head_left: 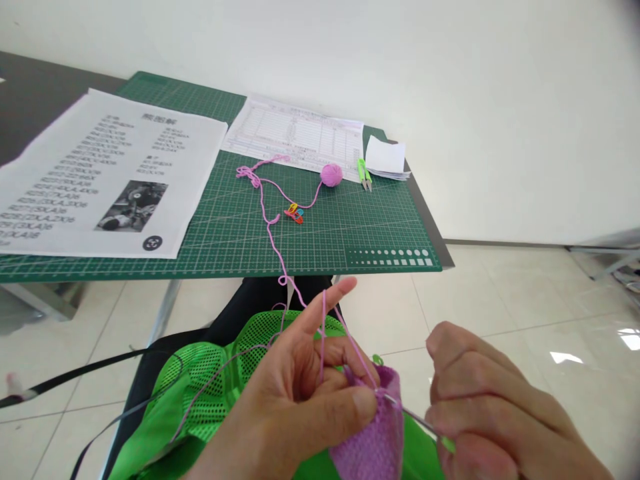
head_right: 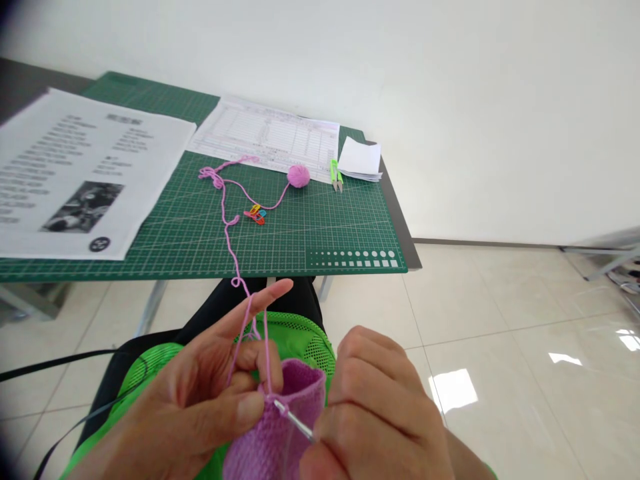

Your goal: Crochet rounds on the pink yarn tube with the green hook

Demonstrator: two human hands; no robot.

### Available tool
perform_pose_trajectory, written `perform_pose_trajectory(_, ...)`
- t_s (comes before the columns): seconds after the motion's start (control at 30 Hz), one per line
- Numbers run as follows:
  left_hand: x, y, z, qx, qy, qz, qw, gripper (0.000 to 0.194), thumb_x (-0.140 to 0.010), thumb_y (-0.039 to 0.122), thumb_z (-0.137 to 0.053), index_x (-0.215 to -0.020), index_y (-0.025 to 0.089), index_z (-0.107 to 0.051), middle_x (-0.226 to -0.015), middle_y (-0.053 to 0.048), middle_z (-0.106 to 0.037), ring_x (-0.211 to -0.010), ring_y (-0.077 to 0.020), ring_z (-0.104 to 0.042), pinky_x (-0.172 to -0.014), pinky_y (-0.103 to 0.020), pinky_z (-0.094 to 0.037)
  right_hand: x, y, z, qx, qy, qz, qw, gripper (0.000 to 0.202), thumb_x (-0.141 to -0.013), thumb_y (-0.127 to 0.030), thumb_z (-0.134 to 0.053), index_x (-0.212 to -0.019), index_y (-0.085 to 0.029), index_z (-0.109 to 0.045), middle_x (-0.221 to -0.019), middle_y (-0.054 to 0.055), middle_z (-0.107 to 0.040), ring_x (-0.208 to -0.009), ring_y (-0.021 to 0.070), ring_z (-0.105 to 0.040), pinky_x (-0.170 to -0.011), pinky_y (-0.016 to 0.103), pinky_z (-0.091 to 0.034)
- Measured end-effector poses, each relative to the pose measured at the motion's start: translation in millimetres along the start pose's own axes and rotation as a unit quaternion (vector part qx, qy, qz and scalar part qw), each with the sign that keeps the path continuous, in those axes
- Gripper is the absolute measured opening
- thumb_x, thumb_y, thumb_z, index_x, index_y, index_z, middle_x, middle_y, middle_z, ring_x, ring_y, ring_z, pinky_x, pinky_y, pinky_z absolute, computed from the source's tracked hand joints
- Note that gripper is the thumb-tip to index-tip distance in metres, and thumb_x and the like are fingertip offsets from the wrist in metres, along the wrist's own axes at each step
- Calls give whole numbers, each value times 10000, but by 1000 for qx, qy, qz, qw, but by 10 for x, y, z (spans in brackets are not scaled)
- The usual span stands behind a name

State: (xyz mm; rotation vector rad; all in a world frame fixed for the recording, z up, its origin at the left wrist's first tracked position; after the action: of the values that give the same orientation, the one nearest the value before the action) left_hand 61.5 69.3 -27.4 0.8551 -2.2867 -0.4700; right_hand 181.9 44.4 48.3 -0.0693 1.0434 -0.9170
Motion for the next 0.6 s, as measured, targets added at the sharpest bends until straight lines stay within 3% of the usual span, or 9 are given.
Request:
perform_pose_trajectory(0.1,5,-7,-4,-8,-8,5,1000,767,-762,127,-766,-1418,383,-461,-720,41,-619,-530,-55,-313,-537,-199,-239,-80,4,29,5,-106,-33,994,365,-1002,-191,-386,-651,-185,-488,-524,-18,-456,-508,112,-440,-520,329,-401)
perform_pose_trajectory(0.17,12,-7,-6,-15,-11,6,1000,773,-770,135,-766,-1424,393,-443,-710,54,-605,-515,-51,-271,-528,-209,-211,-122,11,61,-5,-139,-49,989,356,-1009,-193,-370,-672,-193,-485,-517,-21,-456,-515,116,-451,-518,321,-404)
perform_pose_trajectory(0.33,9,27,-26,-36,-16,-11,999,738,-788,144,-750,-1416,394,-454,-740,43,-620,-496,-44,-225,-508,-209,-195,-148,44,90,-43,-163,-34,985,405,-1020,-223,-374,-626,-198,-466,-469,-36,-420,-484,98,-410,-511,304,-403)
perform_pose_trajectory(0.5,1,18,-81,-52,-44,-5,998,754,-812,168,-741,-1447,402,-410,-575,102,-413,-488,-63,-189,-482,-197,-184,-136,91,93,-138,-144,-59,978,402,-1025,-260,-349,-648,-182,-466,-526,-35,-413,-509,86,-424,-490,279,-387)
perform_pose_trajectory(0.6,-1,12,-112,-35,-68,-4,997,712,-813,169,-745,-1417,406,-451,-643,81,-508,-467,-41,-187,-473,-199,-181,-102,93,57,-132,-119,-60,982,380,-1025,-265,-336,-675,-180,-458,-548,-35,-386,-523,92,-422,-481,276,-356)
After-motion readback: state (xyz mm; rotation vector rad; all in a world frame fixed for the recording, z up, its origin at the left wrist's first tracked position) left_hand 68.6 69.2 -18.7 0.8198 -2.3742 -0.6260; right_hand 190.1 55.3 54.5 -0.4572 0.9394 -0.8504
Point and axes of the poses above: each hand's wrist, its own x-axis away from the middle knuckle, its own z-axis out of the back of the hand, y = z × x, the point moved 6 cm from there along -x, towards the middle knuckle
